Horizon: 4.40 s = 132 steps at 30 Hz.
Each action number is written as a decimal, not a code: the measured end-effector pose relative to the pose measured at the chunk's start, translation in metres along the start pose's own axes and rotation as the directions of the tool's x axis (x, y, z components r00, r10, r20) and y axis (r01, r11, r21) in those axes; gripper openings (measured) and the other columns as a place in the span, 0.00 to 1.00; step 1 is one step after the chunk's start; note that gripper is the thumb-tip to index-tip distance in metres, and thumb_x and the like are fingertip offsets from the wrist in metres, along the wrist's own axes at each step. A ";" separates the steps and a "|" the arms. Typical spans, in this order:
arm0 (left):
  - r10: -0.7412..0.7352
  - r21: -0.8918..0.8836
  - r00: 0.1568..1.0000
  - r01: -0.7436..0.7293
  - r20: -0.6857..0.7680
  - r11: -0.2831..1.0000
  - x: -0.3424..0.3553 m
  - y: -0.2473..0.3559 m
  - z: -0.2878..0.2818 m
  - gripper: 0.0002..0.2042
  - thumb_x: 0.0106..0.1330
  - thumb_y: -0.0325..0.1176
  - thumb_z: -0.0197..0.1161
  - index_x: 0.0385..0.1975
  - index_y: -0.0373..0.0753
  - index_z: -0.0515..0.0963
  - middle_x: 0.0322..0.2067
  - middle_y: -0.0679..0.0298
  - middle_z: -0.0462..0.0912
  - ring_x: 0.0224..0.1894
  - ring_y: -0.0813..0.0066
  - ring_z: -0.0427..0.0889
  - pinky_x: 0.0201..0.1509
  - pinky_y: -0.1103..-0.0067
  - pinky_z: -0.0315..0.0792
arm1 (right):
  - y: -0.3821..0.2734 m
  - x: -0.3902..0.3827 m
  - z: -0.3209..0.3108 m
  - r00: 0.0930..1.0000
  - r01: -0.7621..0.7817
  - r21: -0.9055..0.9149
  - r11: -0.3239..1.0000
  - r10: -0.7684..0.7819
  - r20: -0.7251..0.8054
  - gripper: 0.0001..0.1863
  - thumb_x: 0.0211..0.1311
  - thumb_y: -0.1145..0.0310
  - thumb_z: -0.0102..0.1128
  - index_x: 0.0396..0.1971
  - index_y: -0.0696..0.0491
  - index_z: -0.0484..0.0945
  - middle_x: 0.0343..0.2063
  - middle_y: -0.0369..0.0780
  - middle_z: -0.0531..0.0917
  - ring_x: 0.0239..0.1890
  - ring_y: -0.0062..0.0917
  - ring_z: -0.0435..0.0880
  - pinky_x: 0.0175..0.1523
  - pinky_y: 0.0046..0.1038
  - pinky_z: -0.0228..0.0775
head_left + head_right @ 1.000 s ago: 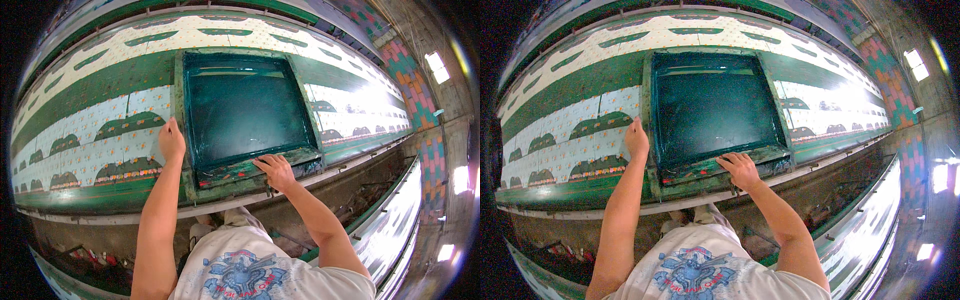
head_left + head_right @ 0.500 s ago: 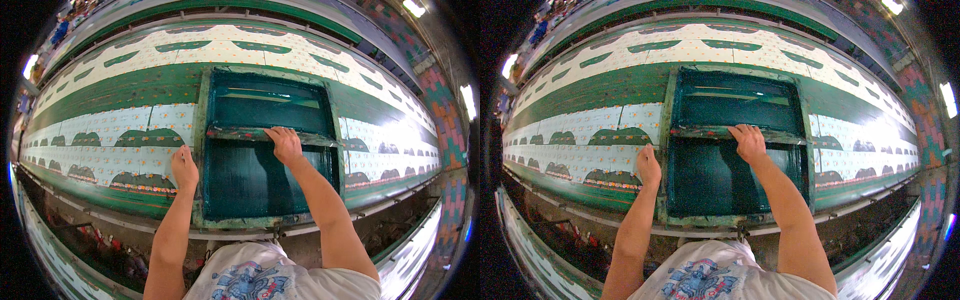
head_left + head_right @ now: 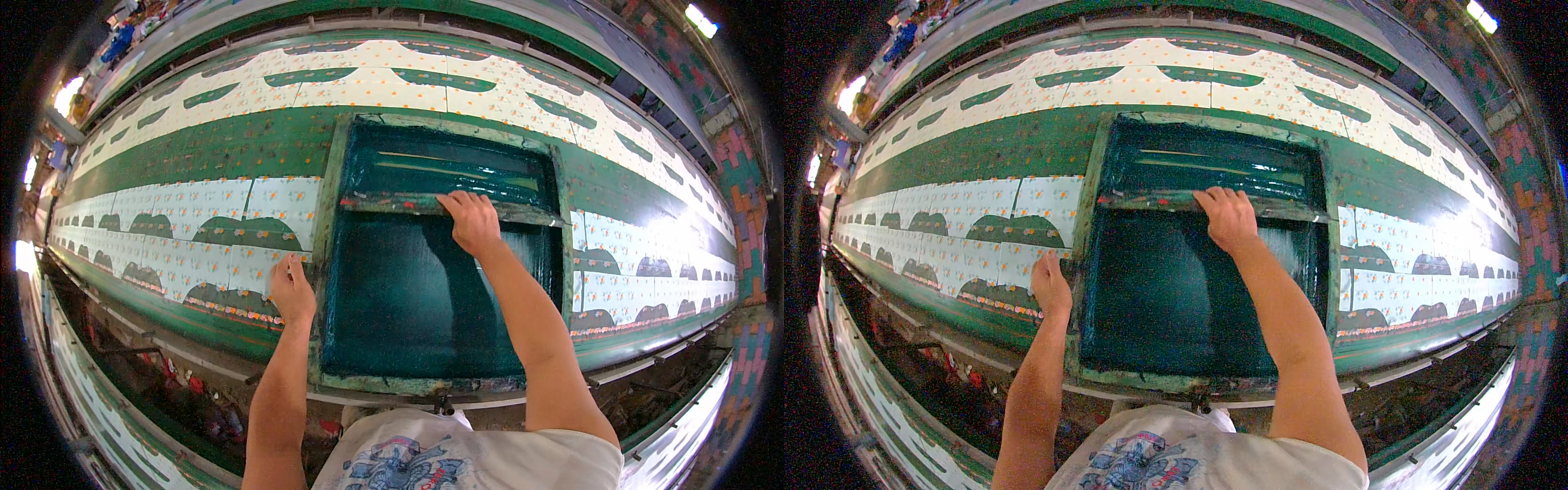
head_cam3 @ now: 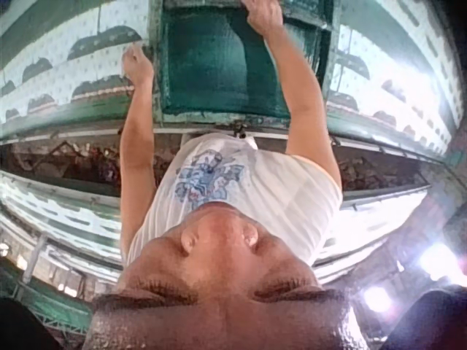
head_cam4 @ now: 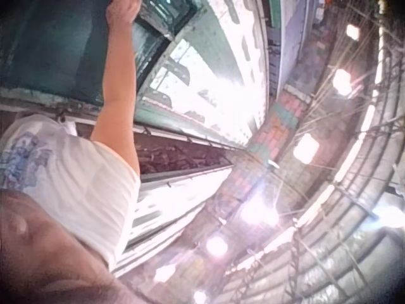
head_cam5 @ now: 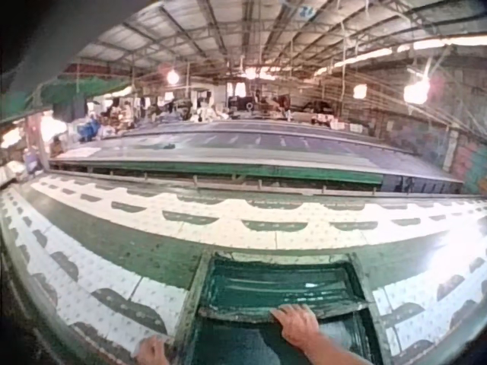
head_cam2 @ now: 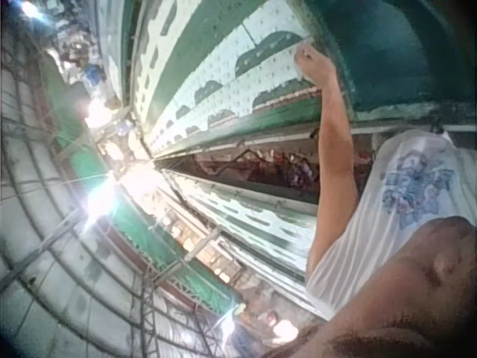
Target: The person repeatedly uses a squeegee to pull green ink across a screen printing frame placed over patterned fabric on a conveyor. The person lifts and repositions the frame multiple times along the line, continuing the same squeegee strokes on successive sections of fabric.
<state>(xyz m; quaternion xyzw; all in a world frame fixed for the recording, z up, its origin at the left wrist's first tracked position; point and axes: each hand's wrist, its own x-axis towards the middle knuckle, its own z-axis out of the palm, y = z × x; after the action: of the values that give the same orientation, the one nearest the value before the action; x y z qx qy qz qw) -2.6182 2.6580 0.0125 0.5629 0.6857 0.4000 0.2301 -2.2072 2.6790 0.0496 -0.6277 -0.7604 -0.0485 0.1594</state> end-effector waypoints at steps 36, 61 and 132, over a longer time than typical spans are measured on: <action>0.097 -0.080 0.990 -0.106 -0.101 0.991 0.002 -0.003 0.005 0.33 0.86 0.57 0.51 0.32 0.27 0.79 0.32 0.43 0.82 0.40 0.39 0.80 0.47 0.52 0.70 | -0.078 -0.128 -0.065 0.949 -0.045 -0.007 0.999 0.045 0.312 0.13 0.61 0.66 0.72 0.46 0.45 0.88 0.44 0.41 0.89 0.50 0.41 0.91 0.53 0.45 0.85; 0.125 -0.094 0.988 -0.133 -0.087 0.987 0.049 -0.064 0.015 0.32 0.82 0.57 0.55 0.57 0.28 0.87 0.54 0.44 0.90 0.56 0.45 0.88 0.60 0.56 0.78 | -0.152 -0.317 -0.113 0.997 0.082 0.198 0.977 -0.081 -0.012 0.25 0.65 0.42 0.73 0.45 0.50 0.87 0.46 0.41 0.86 0.59 0.38 0.82 0.64 0.45 0.72; -0.054 0.428 0.998 0.043 0.014 0.903 -0.003 -0.034 -0.010 0.30 0.88 0.53 0.48 0.38 0.28 0.84 0.31 0.40 0.84 0.39 0.34 0.83 0.47 0.47 0.72 | 0.033 -0.458 -0.120 0.283 -0.684 0.707 -0.179 0.829 0.483 0.31 0.83 0.53 0.62 0.74 0.58 0.77 0.62 0.37 0.85 0.61 0.23 0.80 0.67 0.28 0.70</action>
<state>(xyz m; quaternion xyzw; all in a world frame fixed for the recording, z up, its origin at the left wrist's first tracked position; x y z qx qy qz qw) -2.6451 2.6502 -0.0095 0.5875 0.7675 0.2269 0.1199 -2.0791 2.2223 0.0201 -0.7704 -0.1226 0.3867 0.4919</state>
